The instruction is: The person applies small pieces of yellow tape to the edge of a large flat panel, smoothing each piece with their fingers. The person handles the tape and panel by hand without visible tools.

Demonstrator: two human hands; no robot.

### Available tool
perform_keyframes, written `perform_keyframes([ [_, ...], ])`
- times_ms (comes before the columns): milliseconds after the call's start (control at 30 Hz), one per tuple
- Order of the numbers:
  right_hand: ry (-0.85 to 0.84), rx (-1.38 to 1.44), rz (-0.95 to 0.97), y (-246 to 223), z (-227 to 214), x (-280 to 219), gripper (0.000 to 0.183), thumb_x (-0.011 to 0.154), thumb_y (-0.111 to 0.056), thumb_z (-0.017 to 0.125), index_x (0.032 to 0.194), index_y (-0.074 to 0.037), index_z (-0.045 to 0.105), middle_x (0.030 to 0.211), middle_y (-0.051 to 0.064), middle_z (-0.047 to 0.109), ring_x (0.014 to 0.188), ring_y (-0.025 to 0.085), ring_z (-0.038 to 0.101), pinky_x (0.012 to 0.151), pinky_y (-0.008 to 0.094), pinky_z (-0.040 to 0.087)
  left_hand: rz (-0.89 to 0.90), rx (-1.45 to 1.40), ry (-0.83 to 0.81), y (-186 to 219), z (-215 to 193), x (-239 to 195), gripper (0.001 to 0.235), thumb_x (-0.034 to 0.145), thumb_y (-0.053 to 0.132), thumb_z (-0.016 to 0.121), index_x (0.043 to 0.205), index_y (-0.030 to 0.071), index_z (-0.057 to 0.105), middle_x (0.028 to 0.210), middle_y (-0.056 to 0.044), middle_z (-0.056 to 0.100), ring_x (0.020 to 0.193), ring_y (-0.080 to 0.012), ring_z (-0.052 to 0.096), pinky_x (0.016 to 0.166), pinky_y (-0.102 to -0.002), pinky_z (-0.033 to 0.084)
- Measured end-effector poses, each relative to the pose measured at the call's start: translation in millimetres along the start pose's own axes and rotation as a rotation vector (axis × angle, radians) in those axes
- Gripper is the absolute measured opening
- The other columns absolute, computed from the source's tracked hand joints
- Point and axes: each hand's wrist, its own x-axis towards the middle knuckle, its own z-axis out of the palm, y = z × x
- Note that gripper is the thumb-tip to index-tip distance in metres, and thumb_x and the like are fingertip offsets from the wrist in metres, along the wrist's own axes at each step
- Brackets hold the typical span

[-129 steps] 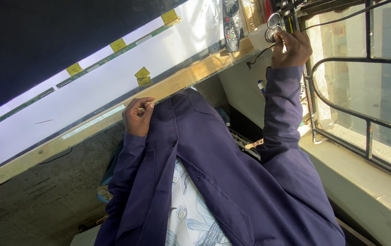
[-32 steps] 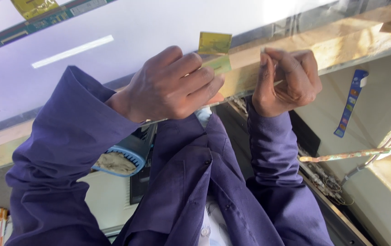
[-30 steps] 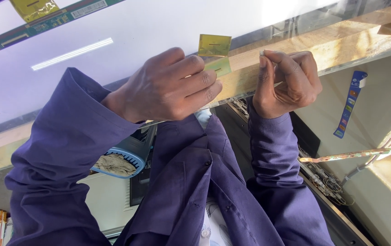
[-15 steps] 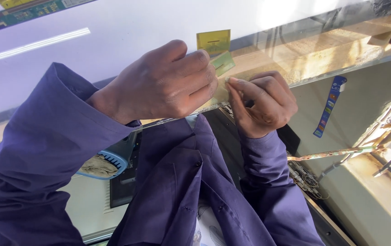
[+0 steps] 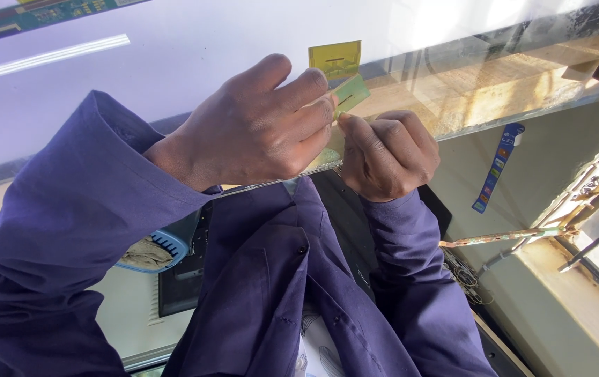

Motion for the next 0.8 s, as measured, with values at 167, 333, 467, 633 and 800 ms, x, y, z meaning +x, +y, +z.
perform_keyframes([
  [167,0.029,0.074,0.030,3.1,-1.7,-2.8,0.022,0.073,0.016,0.063,0.084,0.000,0.072,0.062,0.005,0.051,0.050,0.020,0.043,0.044,0.029,0.041,-0.027,-0.019,0.008,0.9,1.2,0.0,0.037,0.097,0.001,0.066,0.067,0.016,0.052,0.071,0.004,0.053,0.079,-0.0145,0.049,0.062,-0.027,0.031],
  [333,0.061,0.075,0.043,1.6,2.5,-5.5,0.025,0.073,0.016,0.068,0.089,-0.002,0.073,0.062,0.005,0.050,0.049,0.019,0.042,0.043,0.029,0.039,-0.034,-0.044,0.007,1.2,0.9,-1.2,0.042,0.097,-0.001,0.065,0.063,0.018,0.047,0.068,0.005,0.048,0.077,-0.0144,0.046,0.061,-0.027,0.030],
  [467,0.018,0.080,0.084,-2.2,-5.2,-6.3,0.013,0.077,0.009,0.070,0.086,0.000,0.073,0.061,0.006,0.048,0.050,0.020,0.041,0.044,0.030,0.037,-0.032,-0.043,0.014,1.6,0.2,-0.2,0.040,0.093,-0.005,0.062,0.063,0.017,0.047,0.067,0.004,0.047,0.077,-0.0149,0.047,0.062,-0.027,0.030],
  [633,0.022,0.081,0.116,-1.2,-0.1,-8.0,0.022,0.075,0.013,0.070,0.088,-0.003,0.074,0.060,0.005,0.049,0.051,0.019,0.041,0.044,0.030,0.034,-0.032,-0.067,0.020,1.3,1.4,-1.7,0.037,0.095,-0.002,0.063,0.066,0.017,0.051,0.070,0.005,0.048,0.077,-0.0153,0.046,0.062,-0.027,0.030],
  [800,0.063,0.086,0.215,-2.1,-9.1,-12.7,0.006,0.081,0.005,0.072,0.084,0.000,0.070,0.062,0.008,0.052,0.050,0.020,0.044,0.046,0.031,0.034,0.050,-0.030,0.071,-0.6,-1.0,0.3,0.031,0.097,-0.002,0.064,0.072,0.016,0.056,0.071,0.004,0.053,0.079,-0.0119,0.052,0.062,-0.023,0.033],
])
